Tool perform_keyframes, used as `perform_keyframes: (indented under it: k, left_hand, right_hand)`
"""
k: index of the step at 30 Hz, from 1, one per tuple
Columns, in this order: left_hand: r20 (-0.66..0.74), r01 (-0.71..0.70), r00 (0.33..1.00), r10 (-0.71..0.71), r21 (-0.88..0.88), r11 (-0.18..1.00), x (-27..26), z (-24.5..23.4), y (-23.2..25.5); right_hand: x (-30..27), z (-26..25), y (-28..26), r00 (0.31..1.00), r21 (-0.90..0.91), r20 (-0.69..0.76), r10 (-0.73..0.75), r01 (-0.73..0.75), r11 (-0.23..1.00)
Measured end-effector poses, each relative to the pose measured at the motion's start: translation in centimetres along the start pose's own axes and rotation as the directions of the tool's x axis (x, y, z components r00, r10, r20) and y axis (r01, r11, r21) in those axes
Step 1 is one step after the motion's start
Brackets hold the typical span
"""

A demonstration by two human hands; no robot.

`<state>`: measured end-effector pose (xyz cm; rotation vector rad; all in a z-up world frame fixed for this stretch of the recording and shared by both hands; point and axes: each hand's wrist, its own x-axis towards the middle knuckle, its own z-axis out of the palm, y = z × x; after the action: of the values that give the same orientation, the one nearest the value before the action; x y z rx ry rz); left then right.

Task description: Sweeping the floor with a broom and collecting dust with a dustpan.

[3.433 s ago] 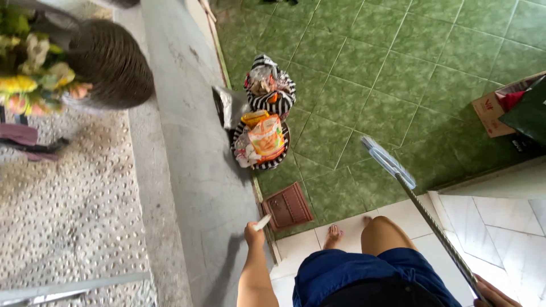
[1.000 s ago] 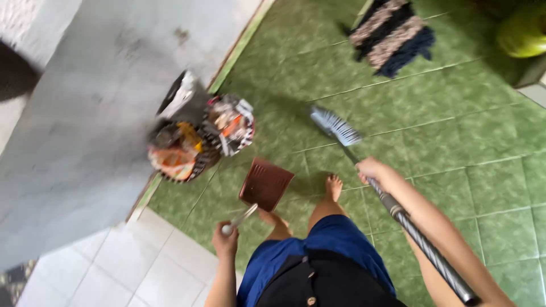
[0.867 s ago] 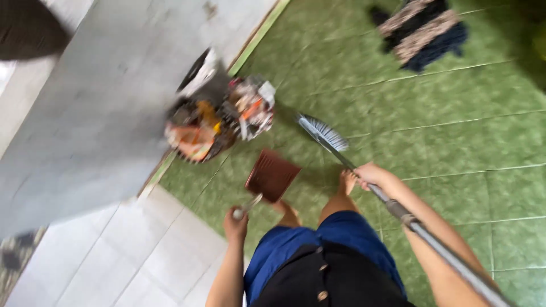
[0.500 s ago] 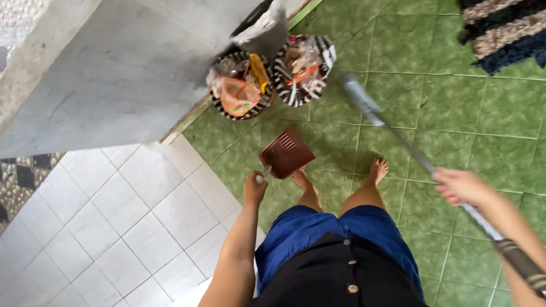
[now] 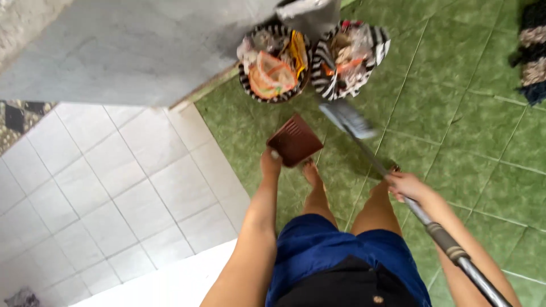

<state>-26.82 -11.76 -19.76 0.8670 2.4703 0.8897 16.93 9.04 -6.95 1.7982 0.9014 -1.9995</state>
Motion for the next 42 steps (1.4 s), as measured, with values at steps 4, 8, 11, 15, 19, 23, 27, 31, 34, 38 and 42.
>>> perform_keyframes:
  k: [4,8,11,15,19,23,27,31,34,38,42]
  left_hand:
    - [0.074,0.161,0.984,-0.163,0.033,0.986,1.0,0.6,1.9]
    - [0.105,0.2,0.973,-0.204,0.053,0.978,-0.2,-1.2,2.3]
    - [0.103,0.201,0.974,-0.202,0.02,0.979,-1.1,-3.2,0.8]
    - [0.117,0.213,0.971,-0.21,-0.016,0.977,-3.4,-6.5,-2.0]
    - [0.07,0.26,0.964,-0.257,-0.042,0.965,-6.9,-9.4,-3.6]
    - [-0.083,0.321,0.94,-0.33,-0.106,0.941,-9.5,-9.8,-4.8]
    - [-0.202,0.364,0.9,-0.387,-0.139,0.921,-10.0,-8.1,-4.5]
    - [-0.145,0.444,0.873,-0.465,-0.154,0.882,-8.0,-6.5,-4.0]
    - [-0.143,0.456,0.872,-0.468,-0.105,0.884,-8.7,-4.9,-4.4]
    - [-0.168,0.399,0.897,-0.409,-0.093,0.912,-7.9,-5.6,-5.3]
    - [-0.253,0.325,0.895,-0.368,-0.194,0.925,-9.5,-8.8,-7.5]
  right_hand:
    - [-2.6,5.7,-1.6,0.993,0.023,0.073,0.088,-0.09,0.996]
    - [-9.7,6.9,-3.2,0.989,-0.195,0.107,0.099,-0.076,0.978]
    - [-14.5,6.3,-5.3,0.99,-0.277,0.076,0.116,-0.091,0.957]
    - [-15.8,4.9,-8.5,1.0,-0.432,0.008,0.008,-0.004,0.902]
    - [-8.8,2.6,-11.8,0.991,-0.608,0.064,-0.117,0.132,0.783]
    - [-1.2,3.8,-13.6,0.985,-0.616,0.065,-0.157,0.164,0.771]
    - [3.4,8.2,-12.6,0.994,-0.588,0.077,-0.079,0.109,0.801]
    - [2.2,13.1,-10.0,0.996,-0.589,0.089,0.001,0.052,0.806]
    - [-1.1,14.1,-7.1,0.992,-0.573,0.122,0.045,0.033,0.819]
    - [-8.3,15.1,-7.7,0.981,-0.622,0.179,0.074,0.054,0.781]
    - [-14.6,11.7,-5.4,0.989,-0.58,0.141,0.04,0.049,0.813]
